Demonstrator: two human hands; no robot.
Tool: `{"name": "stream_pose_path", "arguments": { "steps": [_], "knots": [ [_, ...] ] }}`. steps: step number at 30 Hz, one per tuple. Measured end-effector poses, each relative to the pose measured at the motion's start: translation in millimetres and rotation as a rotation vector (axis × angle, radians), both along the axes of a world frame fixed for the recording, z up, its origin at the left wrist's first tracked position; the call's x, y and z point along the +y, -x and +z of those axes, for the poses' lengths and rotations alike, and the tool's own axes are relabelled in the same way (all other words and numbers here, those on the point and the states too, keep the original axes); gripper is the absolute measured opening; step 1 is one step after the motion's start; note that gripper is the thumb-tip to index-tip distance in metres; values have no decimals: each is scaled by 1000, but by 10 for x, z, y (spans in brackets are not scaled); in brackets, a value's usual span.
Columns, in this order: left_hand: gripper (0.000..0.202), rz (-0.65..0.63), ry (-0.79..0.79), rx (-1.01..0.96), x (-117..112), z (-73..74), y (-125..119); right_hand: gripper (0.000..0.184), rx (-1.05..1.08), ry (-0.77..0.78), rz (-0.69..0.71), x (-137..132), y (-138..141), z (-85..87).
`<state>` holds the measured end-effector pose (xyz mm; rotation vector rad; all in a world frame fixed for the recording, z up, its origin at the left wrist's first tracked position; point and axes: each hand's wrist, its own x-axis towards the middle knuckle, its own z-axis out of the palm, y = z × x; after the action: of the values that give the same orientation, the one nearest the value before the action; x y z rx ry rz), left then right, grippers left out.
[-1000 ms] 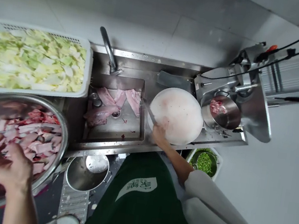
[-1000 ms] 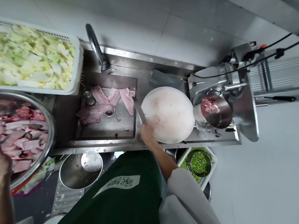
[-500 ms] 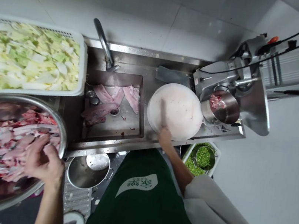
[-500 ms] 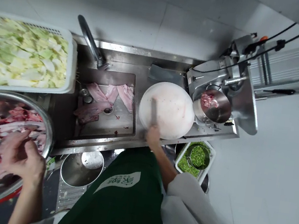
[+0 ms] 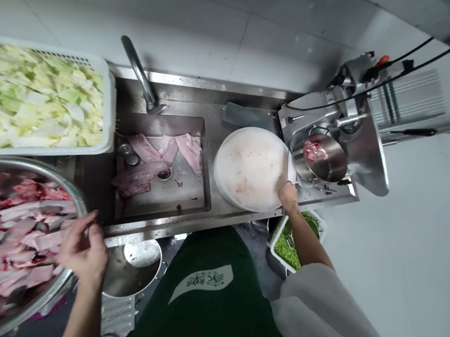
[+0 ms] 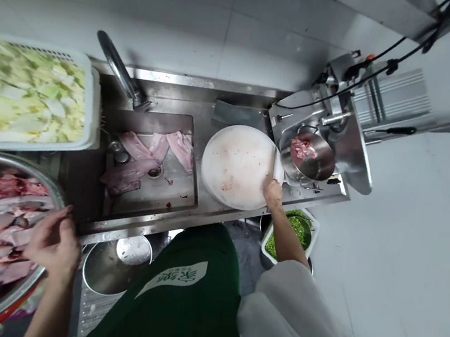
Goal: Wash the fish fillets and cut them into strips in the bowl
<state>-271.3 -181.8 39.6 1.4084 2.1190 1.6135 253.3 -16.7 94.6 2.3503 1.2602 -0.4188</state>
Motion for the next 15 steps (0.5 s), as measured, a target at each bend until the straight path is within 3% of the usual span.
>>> {"name": "stream_pose_path", "arguments": {
  "steps": [2, 4, 9, 12, 15],
  "knots": [
    [33, -26, 51, 7, 24, -18, -72, 42, 26, 28, 17, 67, 249, -107],
    [37, -49, 81, 9, 86, -18, -141, 37, 110, 35, 99, 58, 724, -252],
    [38, -81, 36, -3, 241, 34, -240, 30, 435, -8, 505, -134, 1942, -444],
    [36, -69, 29, 11, 183, 82, -243, 39, 495, -8, 660, -133, 2242, -409],
    [32, -33, 40, 24, -15, 82, -263, 49, 415, 9, 807, 59, 2214, -329]
  ]
}}
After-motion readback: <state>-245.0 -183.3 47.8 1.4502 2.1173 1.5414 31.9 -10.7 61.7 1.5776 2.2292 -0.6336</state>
